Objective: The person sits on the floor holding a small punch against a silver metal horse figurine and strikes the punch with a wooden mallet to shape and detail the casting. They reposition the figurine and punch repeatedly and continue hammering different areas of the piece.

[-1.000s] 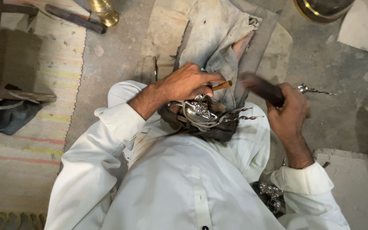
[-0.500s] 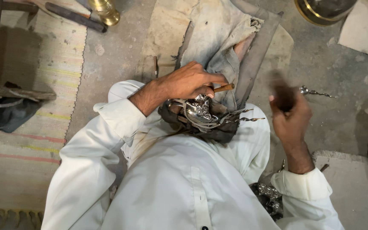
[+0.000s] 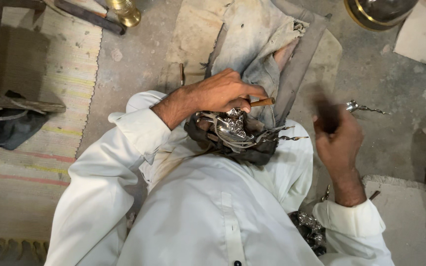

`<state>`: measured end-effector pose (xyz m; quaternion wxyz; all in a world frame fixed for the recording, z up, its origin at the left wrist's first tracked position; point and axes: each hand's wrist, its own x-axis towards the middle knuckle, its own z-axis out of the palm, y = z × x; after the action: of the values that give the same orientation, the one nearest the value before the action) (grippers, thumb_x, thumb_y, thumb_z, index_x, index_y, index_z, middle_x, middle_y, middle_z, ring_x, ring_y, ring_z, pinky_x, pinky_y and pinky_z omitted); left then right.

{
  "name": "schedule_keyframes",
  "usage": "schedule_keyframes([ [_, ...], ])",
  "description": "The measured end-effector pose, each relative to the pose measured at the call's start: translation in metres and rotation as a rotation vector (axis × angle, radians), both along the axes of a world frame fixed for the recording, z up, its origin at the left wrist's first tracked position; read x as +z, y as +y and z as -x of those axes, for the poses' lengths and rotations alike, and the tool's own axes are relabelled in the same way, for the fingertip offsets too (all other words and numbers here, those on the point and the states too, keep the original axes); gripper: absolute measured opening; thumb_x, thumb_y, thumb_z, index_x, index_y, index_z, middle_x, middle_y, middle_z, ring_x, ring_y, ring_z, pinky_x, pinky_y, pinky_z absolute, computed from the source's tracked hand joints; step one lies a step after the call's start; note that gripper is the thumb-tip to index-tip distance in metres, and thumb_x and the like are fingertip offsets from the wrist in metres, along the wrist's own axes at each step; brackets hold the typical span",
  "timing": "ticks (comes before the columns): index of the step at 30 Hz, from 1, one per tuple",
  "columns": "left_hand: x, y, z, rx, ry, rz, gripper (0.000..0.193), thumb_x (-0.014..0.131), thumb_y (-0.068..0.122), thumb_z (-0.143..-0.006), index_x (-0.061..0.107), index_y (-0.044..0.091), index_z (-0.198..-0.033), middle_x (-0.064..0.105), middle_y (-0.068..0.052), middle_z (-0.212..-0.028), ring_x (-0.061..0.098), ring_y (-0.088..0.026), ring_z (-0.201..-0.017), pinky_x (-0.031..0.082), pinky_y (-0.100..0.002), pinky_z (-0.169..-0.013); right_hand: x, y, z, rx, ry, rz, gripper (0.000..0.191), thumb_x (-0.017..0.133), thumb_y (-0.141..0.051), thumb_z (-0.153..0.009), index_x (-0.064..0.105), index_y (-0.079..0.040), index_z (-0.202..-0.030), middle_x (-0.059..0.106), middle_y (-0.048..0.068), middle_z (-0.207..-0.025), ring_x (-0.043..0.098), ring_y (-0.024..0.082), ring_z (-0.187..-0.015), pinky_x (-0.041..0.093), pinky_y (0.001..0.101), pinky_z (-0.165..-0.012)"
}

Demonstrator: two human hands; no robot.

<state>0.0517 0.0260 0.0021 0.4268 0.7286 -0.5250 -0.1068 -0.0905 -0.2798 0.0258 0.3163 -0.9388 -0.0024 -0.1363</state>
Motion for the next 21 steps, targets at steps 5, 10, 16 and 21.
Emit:
schedule_keyframes([
  [5, 0.002, 0.000, -0.002, -0.018, -0.027, 0.008, 0.044, 0.080, 0.020, -0.086, 0.066, 0.010, -0.127, 0.072, -0.014, -0.078, 0.069, -0.038, -0.074, 0.047, -0.051, -0.067, 0.006, 0.002, 0.000, -0.183, 0.175, -0.088, 0.024, 0.076, -0.008, -0.090, 0.061, -0.005, -0.108, 0.062, 0.015, -0.085, 0.057, 0.042, -0.081, 0.048, 0.0487, -0.075],
  [10, 0.004, 0.003, 0.003, 0.024, 0.057, -0.015, 0.042, 0.078, 0.020, -0.089, 0.062, 0.008, -0.126, 0.076, -0.012, -0.081, 0.073, -0.035, -0.080, 0.052, -0.048, -0.070, 0.002, -0.010, 0.001, 0.043, -0.045, 0.411, 0.032, 0.075, 0.002, -0.080, 0.066, -0.004, -0.110, 0.066, 0.015, -0.097, 0.065, 0.037, -0.094, 0.049, 0.0456, -0.080],
  [16, 0.003, 0.008, 0.013, 0.119, 0.049, -0.023, 0.036, 0.077, 0.021, -0.092, 0.062, 0.009, -0.122, 0.077, -0.012, -0.083, 0.074, -0.035, -0.080, 0.053, -0.046, -0.070, 0.004, -0.003, -0.005, -0.044, -0.052, -0.171, 0.019, 0.079, -0.003, -0.103, 0.062, -0.002, -0.112, 0.065, 0.011, -0.092, 0.063, 0.020, -0.078, 0.051, 0.0332, -0.076],
  [21, 0.002, 0.009, 0.013, 0.111, 0.038, 0.005, 0.040, 0.078, 0.022, -0.092, 0.060, 0.007, -0.125, 0.073, -0.015, -0.078, 0.070, -0.038, -0.075, 0.051, -0.049, -0.068, 0.018, 0.004, -0.008, 0.030, -0.126, 0.441, 0.025, 0.079, 0.004, -0.077, 0.065, -0.002, -0.097, 0.068, 0.012, -0.081, 0.067, 0.024, -0.074, 0.049, 0.0343, -0.069],
])
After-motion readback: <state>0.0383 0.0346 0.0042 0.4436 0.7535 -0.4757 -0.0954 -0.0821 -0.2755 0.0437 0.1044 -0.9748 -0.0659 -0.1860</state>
